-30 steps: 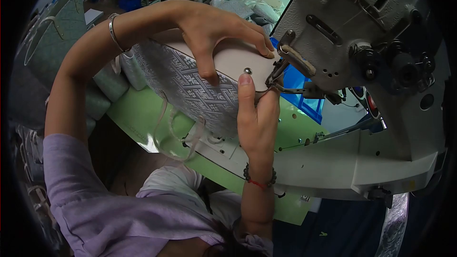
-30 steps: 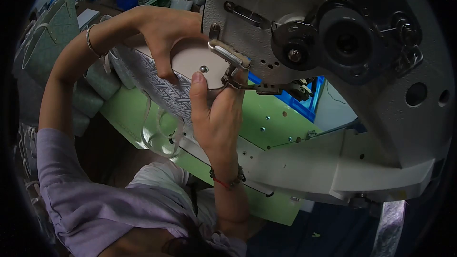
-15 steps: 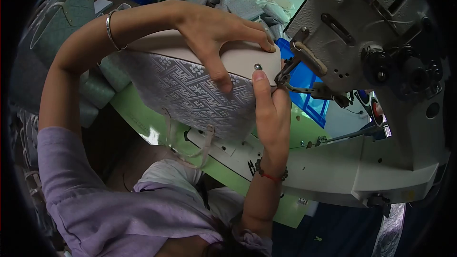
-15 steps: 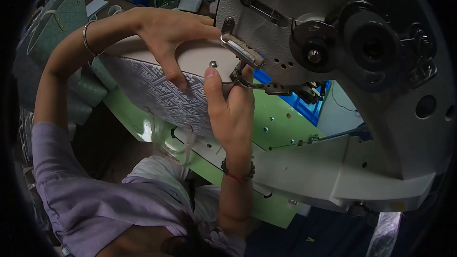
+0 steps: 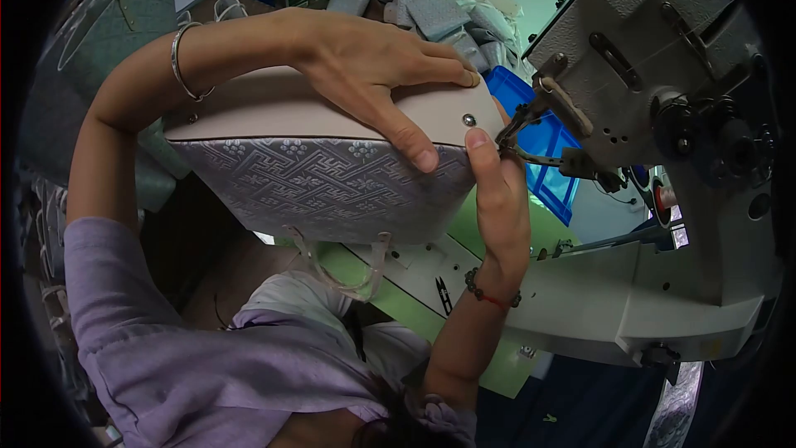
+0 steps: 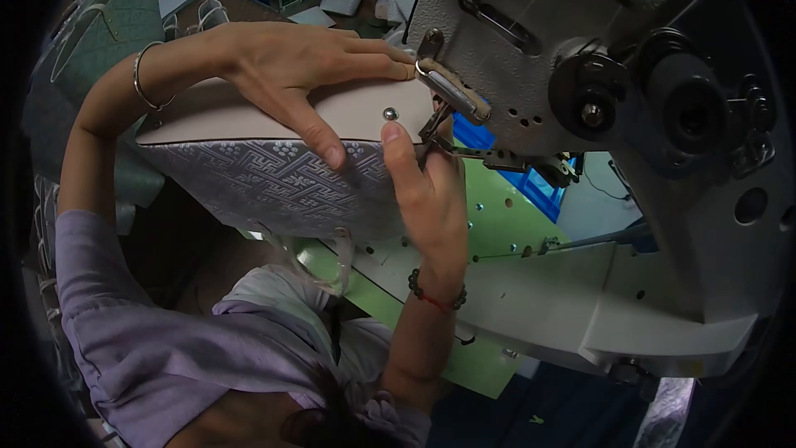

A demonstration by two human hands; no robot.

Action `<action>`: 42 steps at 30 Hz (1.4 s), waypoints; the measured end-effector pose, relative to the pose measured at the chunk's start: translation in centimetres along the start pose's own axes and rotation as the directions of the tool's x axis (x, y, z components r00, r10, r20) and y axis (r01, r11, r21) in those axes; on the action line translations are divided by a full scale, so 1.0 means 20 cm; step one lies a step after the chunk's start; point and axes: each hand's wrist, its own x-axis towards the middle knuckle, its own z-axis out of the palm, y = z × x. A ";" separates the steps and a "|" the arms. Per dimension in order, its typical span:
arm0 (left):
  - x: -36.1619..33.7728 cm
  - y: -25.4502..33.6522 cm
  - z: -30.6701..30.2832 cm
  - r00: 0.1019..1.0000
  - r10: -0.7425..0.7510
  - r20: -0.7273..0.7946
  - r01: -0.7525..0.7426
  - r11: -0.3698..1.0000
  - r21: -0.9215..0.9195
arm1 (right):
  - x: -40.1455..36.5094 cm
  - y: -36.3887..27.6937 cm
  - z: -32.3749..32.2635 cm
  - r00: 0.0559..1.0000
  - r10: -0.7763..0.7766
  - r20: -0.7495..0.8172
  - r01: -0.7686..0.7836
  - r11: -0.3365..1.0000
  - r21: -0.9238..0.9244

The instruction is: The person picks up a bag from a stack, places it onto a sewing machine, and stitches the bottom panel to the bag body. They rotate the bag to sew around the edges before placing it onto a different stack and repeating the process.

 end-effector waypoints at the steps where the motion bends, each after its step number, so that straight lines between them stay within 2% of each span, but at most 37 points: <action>1: 0.00 0.00 0.00 1.000 0.002 -0.008 -0.002 1.000 -0.018 | 0.00 0.01 0.00 1.000 0.014 -0.004 -0.014 1.000 0.002; 3: -0.03 0.01 0.02 1.000 -0.021 -0.020 0.021 1.000 -0.015 | -0.01 0.02 0.01 1.000 0.027 -0.005 -0.027 1.000 0.002; 8: -0.09 0.09 0.03 0.993 -0.070 -0.092 0.071 0.997 0.012 | -0.01 0.03 0.00 0.996 -0.088 0.009 0.087 0.993 0.076; 11: -0.14 0.14 0.05 0.984 -0.101 -0.150 0.111 0.992 0.062 | -0.02 0.01 0.00 0.992 -0.101 0.070 0.090 0.985 0.146; 13: -0.16 0.19 0.05 0.965 -0.139 -0.222 0.160 0.984 0.080 | -0.05 0.03 0.00 0.995 -0.086 0.060 0.074 0.982 0.176; 15: -0.17 0.22 0.05 0.958 -0.174 -0.228 0.194 0.978 0.069 | -0.08 0.03 0.04 0.997 -0.066 0.051 0.054 0.977 0.205; 17: -0.22 0.22 0.07 0.949 -0.210 -0.237 0.227 0.973 0.050 | -0.13 0.02 0.17 0.987 -0.146 -0.072 0.158 0.969 0.190; 19: -0.22 0.22 0.12 0.891 -0.146 -0.430 0.199 0.977 0.081 | -0.19 0.03 0.25 0.982 -0.146 -0.119 0.170 0.958 0.231; 23: -0.20 0.28 0.14 0.876 -0.180 -0.448 0.239 0.968 0.078 | -0.24 0.05 0.27 0.977 -0.089 -0.192 0.150 0.931 0.333; 25: -0.25 0.32 0.14 0.839 -0.265 -0.476 0.269 0.961 -0.061 | -0.25 0.05 0.27 0.973 -0.050 -0.224 0.135 0.914 0.383; 26: -0.30 0.31 0.17 0.840 -0.259 -0.476 0.265 0.963 -0.056 | -0.25 0.05 0.28 0.970 -0.033 -0.240 0.131 0.905 0.406; 27: -0.38 0.29 0.24 0.791 -0.286 -0.541 0.075 0.923 -0.377 | -0.25 0.05 0.29 0.969 -0.037 -0.246 0.137 0.904 0.405; 28: -0.44 0.28 0.31 0.740 -0.335 -0.583 -0.152 0.762 -0.630 | -0.25 0.05 0.29 0.966 -0.043 -0.255 0.149 0.899 0.411; 29: -0.50 0.28 0.42 0.707 -0.286 -0.646 -0.359 0.642 -0.678 | -0.25 0.05 0.30 0.963 -0.051 -0.264 0.161 0.895 0.416; 31: -0.57 0.51 0.48 0.680 -0.615 -0.400 -0.338 0.222 -0.915 | -0.24 0.05 0.31 0.957 -0.063 -0.282 0.184 0.885 0.427; 33: -0.63 0.70 0.68 0.567 -0.684 -0.459 -0.445 0.214 -0.869 | -0.24 0.04 0.31 0.952 -0.075 -0.296 0.201 0.883 0.424; 35: -0.74 0.69 0.91 0.404 -0.396 -0.824 -0.691 0.459 -0.559 | -0.24 0.02 0.32 0.952 -0.064 -0.299 0.198 0.874 0.444; 36: -0.82 0.73 0.92 0.571 -0.655 -0.495 -0.717 -0.105 -0.689 | -0.25 0.02 0.33 0.954 -0.060 -0.294 0.192 0.877 0.441; 37: -0.83 0.74 0.91 0.679 -0.669 -0.301 -0.665 -0.388 -0.638 | -0.25 0.01 0.33 0.955 -0.044 -0.295 0.184 0.866 0.466; 38: -0.84 0.75 0.90 0.753 -0.651 -0.091 -0.604 -0.631 -0.486 | -0.25 0.01 0.34 0.955 -0.032 -0.295 0.180 0.853 0.489; 39: -0.82 0.72 0.88 0.716 -0.661 -0.227 -0.612 -0.437 -0.659 | -0.25 0.00 0.34 0.956 -0.036 -0.291 0.181 0.854 0.489; 41: -0.77 0.72 0.88 0.685 -0.633 -0.360 -0.597 -0.206 -0.775 | -0.27 0.00 0.33 0.958 -0.062 -0.281 0.192 0.864 0.465; 42: -0.74 0.72 0.90 0.565 -0.651 -0.507 -0.620 0.071 -0.782 | -0.27 0.00 0.33 0.957 -0.062 -0.282 0.193 0.864 0.465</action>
